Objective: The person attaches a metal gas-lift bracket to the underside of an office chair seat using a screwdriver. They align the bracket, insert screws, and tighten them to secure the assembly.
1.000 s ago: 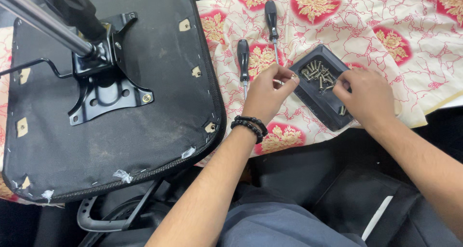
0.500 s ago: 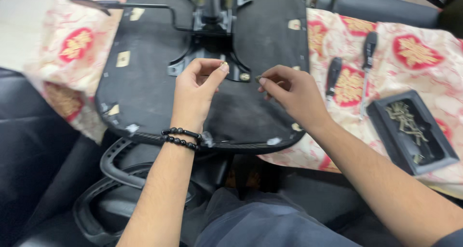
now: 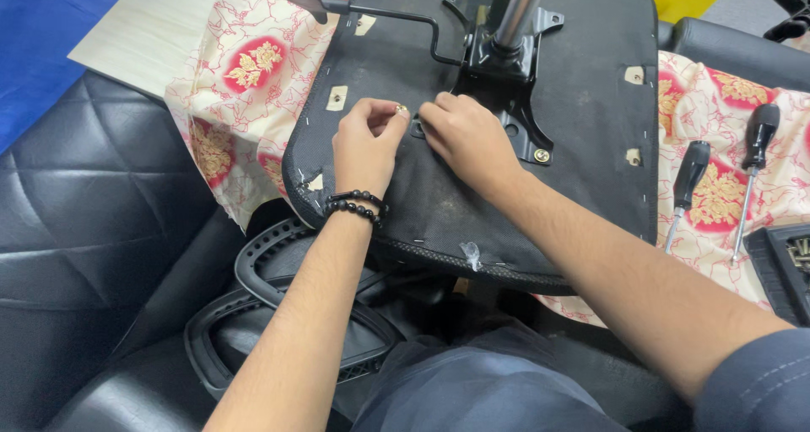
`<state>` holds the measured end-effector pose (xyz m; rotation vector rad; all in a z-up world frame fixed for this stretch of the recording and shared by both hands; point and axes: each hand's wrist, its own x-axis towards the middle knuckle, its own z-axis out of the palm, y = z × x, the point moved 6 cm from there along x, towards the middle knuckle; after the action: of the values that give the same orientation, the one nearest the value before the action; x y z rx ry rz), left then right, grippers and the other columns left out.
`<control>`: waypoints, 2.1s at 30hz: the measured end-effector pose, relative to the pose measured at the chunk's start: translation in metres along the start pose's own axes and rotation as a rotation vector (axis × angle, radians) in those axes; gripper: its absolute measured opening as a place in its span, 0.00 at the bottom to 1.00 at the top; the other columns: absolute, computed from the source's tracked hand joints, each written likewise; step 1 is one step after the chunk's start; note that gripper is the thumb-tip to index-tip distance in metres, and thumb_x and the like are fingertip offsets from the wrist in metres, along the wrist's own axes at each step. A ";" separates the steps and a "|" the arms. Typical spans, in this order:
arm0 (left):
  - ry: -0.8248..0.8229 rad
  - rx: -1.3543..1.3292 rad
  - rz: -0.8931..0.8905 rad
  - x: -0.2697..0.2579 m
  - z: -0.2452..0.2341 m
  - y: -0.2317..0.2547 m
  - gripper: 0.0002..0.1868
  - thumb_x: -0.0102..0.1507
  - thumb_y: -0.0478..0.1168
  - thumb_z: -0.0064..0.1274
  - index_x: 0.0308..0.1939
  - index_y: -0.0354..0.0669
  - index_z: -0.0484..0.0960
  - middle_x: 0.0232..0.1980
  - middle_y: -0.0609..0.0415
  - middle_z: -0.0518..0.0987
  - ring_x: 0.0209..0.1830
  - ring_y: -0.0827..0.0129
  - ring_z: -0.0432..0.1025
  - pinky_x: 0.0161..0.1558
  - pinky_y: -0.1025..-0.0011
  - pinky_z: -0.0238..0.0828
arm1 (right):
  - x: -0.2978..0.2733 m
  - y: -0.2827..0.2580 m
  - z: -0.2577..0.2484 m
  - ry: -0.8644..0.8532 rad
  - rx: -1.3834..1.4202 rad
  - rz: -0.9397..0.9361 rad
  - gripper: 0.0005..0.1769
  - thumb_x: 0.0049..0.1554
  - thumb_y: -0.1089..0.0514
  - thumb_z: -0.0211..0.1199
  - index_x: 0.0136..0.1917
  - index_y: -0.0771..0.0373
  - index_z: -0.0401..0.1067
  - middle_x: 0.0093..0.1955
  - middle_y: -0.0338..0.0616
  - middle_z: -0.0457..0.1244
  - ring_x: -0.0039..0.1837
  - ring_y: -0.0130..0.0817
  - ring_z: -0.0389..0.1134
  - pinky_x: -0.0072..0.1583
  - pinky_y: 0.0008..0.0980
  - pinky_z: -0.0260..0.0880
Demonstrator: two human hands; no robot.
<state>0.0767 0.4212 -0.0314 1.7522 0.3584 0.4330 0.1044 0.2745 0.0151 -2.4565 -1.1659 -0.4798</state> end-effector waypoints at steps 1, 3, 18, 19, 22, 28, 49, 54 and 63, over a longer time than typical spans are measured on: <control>-0.014 -0.003 0.007 0.001 0.000 -0.001 0.13 0.61 0.43 0.61 0.43 0.37 0.85 0.40 0.52 0.88 0.40 0.72 0.83 0.44 0.74 0.78 | -0.003 -0.003 0.001 -0.022 -0.059 -0.029 0.08 0.56 0.62 0.66 0.48 0.66 0.73 0.47 0.50 0.64 0.49 0.48 0.66 0.50 0.44 0.70; -0.055 -0.012 0.026 0.002 0.005 0.000 0.12 0.61 0.42 0.60 0.43 0.38 0.85 0.41 0.53 0.88 0.41 0.72 0.83 0.45 0.74 0.78 | -0.010 -0.004 -0.001 -0.034 -0.014 -0.033 0.08 0.57 0.62 0.66 0.50 0.65 0.75 0.49 0.49 0.64 0.50 0.47 0.66 0.52 0.43 0.70; -0.263 0.295 0.458 -0.023 0.031 0.022 0.09 0.66 0.45 0.57 0.45 0.46 0.84 0.43 0.58 0.85 0.47 0.65 0.78 0.56 0.63 0.63 | -0.263 0.235 -0.126 0.401 0.039 1.101 0.20 0.60 0.57 0.69 0.60 0.68 0.69 0.52 0.44 0.60 0.50 0.31 0.64 0.47 0.30 0.67; -0.252 0.288 0.480 -0.025 0.030 0.023 0.09 0.66 0.44 0.57 0.45 0.45 0.84 0.43 0.57 0.86 0.47 0.64 0.79 0.57 0.62 0.64 | -0.282 0.248 -0.122 0.363 -0.027 1.194 0.24 0.57 0.56 0.72 0.60 0.69 0.67 0.52 0.45 0.57 0.48 0.32 0.63 0.44 0.31 0.66; -0.232 0.235 0.462 -0.025 0.025 0.018 0.10 0.66 0.43 0.56 0.47 0.42 0.83 0.44 0.54 0.86 0.48 0.62 0.80 0.56 0.62 0.69 | -0.322 0.280 -0.096 0.224 0.161 1.470 0.29 0.57 0.52 0.72 0.64 0.66 0.62 0.47 0.49 0.59 0.42 0.36 0.61 0.38 0.36 0.60; -0.226 0.154 0.397 -0.017 0.024 0.015 0.11 0.66 0.42 0.57 0.48 0.39 0.82 0.45 0.49 0.86 0.50 0.59 0.82 0.54 0.64 0.75 | -0.326 0.299 -0.091 0.150 0.359 1.489 0.23 0.61 0.53 0.70 0.60 0.70 0.68 0.46 0.50 0.63 0.41 0.32 0.64 0.37 0.33 0.62; -0.280 0.354 0.597 -0.022 0.015 0.024 0.08 0.68 0.41 0.55 0.47 0.41 0.79 0.40 0.51 0.84 0.46 0.58 0.78 0.59 0.58 0.66 | -0.145 0.109 -0.072 0.386 1.536 1.113 0.09 0.65 0.56 0.59 0.54 0.63 0.65 0.54 0.49 0.67 0.52 0.45 0.72 0.52 0.39 0.76; -0.198 0.081 0.421 -0.022 0.004 0.019 0.11 0.68 0.42 0.56 0.49 0.39 0.80 0.45 0.49 0.84 0.51 0.58 0.80 0.55 0.63 0.73 | -0.096 0.079 -0.067 0.394 1.473 0.915 0.15 0.66 0.59 0.57 0.63 0.61 0.57 0.57 0.58 0.68 0.54 0.49 0.74 0.56 0.44 0.79; -0.098 0.310 0.365 -0.016 0.006 0.013 0.10 0.67 0.44 0.56 0.45 0.42 0.82 0.44 0.52 0.86 0.49 0.60 0.78 0.55 0.60 0.67 | -0.052 0.066 -0.063 0.450 1.375 0.753 0.24 0.67 0.60 0.58 0.69 0.62 0.50 0.58 0.58 0.67 0.53 0.47 0.76 0.54 0.43 0.82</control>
<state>0.0658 0.4060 -0.0210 2.1443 0.0318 0.5713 0.1162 0.1723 0.0335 -1.2578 -0.1231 0.0546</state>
